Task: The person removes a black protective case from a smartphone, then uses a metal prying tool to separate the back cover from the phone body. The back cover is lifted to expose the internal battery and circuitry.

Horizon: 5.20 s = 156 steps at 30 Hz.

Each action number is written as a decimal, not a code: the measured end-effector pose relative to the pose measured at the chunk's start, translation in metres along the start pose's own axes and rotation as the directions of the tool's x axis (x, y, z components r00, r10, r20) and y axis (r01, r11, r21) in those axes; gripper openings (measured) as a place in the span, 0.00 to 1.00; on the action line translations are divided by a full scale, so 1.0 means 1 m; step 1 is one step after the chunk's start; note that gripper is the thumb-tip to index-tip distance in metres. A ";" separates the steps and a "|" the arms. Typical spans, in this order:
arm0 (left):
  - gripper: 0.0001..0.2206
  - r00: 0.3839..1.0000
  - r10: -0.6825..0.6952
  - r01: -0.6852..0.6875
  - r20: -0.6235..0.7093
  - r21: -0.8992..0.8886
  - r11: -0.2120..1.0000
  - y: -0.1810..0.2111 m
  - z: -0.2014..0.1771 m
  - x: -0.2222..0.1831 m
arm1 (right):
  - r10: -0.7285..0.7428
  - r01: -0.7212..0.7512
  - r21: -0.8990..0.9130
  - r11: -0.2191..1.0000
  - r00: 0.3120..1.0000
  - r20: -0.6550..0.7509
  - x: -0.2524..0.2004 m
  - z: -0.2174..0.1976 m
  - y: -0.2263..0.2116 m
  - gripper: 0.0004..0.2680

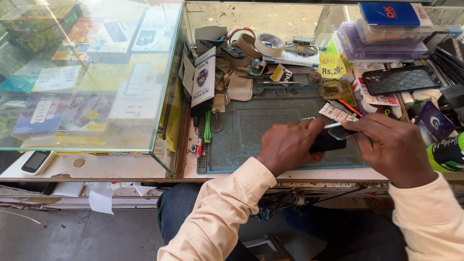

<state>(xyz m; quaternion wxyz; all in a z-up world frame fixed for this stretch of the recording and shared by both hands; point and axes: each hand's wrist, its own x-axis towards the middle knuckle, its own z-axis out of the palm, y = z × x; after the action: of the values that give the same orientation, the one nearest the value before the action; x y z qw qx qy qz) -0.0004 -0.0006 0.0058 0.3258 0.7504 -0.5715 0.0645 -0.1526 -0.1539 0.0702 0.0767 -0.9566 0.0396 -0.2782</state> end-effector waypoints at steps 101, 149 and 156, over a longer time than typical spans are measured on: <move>0.12 0.972 -0.237 0.149 0.003 -0.786 0.601 -0.056 -0.020 -0.034 | 0.155 -0.039 0.429 0.902 0.959 -0.237 0.017 0.074 -0.060 0.05; 0.14 0.894 -0.445 -0.029 -0.060 -0.997 0.076 -0.072 0.016 -0.035 | 0.268 -0.123 0.951 0.284 0.962 0.044 -0.029 0.131 -0.008 0.06; 0.17 0.823 -0.563 0.183 0.073 -0.973 0.142 -0.075 0.003 -0.034 | 0.423 -0.255 0.849 0.463 0.905 0.041 -0.056 0.152 0.027 0.10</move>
<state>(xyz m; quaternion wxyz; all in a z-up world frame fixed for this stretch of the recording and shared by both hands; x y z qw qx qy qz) 0.0547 0.0354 -0.0441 0.8003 0.4919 -0.2210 -0.2623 -0.1188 -0.1549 -0.0908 0.5746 -0.7450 0.0977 -0.3244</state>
